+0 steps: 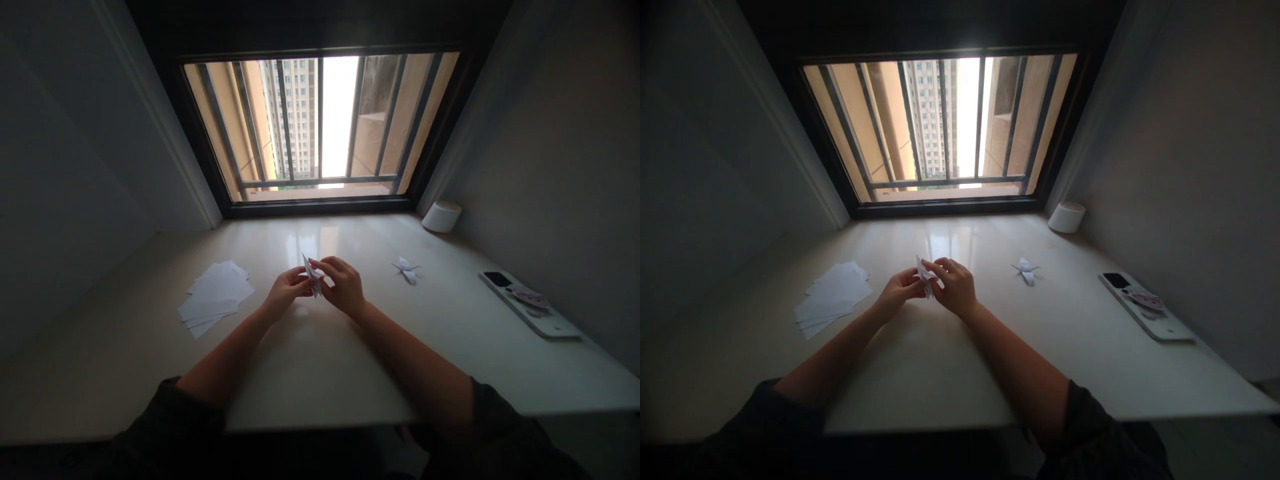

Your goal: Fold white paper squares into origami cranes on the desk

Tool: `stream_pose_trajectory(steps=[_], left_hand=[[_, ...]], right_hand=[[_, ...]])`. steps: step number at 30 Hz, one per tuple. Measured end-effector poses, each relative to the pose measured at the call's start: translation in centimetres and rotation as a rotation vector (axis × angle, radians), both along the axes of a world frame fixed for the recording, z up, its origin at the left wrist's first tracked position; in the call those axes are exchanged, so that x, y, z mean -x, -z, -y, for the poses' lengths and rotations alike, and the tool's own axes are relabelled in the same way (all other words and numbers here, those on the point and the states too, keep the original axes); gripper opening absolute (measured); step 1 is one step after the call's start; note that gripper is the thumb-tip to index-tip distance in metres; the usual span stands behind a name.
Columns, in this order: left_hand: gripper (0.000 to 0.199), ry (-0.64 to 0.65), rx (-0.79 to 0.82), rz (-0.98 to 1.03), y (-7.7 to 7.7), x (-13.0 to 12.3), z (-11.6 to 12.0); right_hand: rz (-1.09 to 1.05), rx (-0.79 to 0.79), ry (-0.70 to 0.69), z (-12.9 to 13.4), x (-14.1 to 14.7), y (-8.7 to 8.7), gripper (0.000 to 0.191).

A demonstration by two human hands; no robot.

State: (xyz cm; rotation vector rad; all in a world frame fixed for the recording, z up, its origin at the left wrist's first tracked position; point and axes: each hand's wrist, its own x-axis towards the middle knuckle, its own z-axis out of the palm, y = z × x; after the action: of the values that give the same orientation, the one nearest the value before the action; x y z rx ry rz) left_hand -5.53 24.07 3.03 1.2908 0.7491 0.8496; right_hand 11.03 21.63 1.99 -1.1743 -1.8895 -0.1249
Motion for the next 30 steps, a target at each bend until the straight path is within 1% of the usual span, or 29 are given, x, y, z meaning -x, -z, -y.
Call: stream_pose_trajectory(steps=[5, 9, 15, 19, 23, 30], left_hand=[[0.044, 0.036, 0.014, -0.037, -0.05, 0.12, -0.12], [0.045, 0.08, 0.015, -0.074, 0.24, 0.25, -0.27], [0.045, 0.103, 0.027, -0.071, 0.82, 0.21, -0.38], [0.044, 0.105, 0.029, -0.065, 0.65, 0.11, -0.22], [0.044, 0.057, -0.007, -0.071, 0.24, 0.12, -0.15], [0.049, -0.068, -0.069, -0.128, 0.14, 0.72, -0.83]], right_hand=[[0.011, -0.045, 0.006, -0.05, -0.03, 0.03, 0.028], [0.033, -0.055, 0.011, -0.17, -0.15, 0.07, 0.025], [0.078, -0.012, 0.051, -0.04, -0.11, -0.03, 0.019], [0.067, 0.028, 0.072, 0.1, -0.05, -0.14, 0.016], [0.057, 0.02, 0.035, -0.06, -0.05, -0.05, 0.02], [-0.049, 0.066, -0.117, -0.58, -0.11, 0.55, 0.031]])
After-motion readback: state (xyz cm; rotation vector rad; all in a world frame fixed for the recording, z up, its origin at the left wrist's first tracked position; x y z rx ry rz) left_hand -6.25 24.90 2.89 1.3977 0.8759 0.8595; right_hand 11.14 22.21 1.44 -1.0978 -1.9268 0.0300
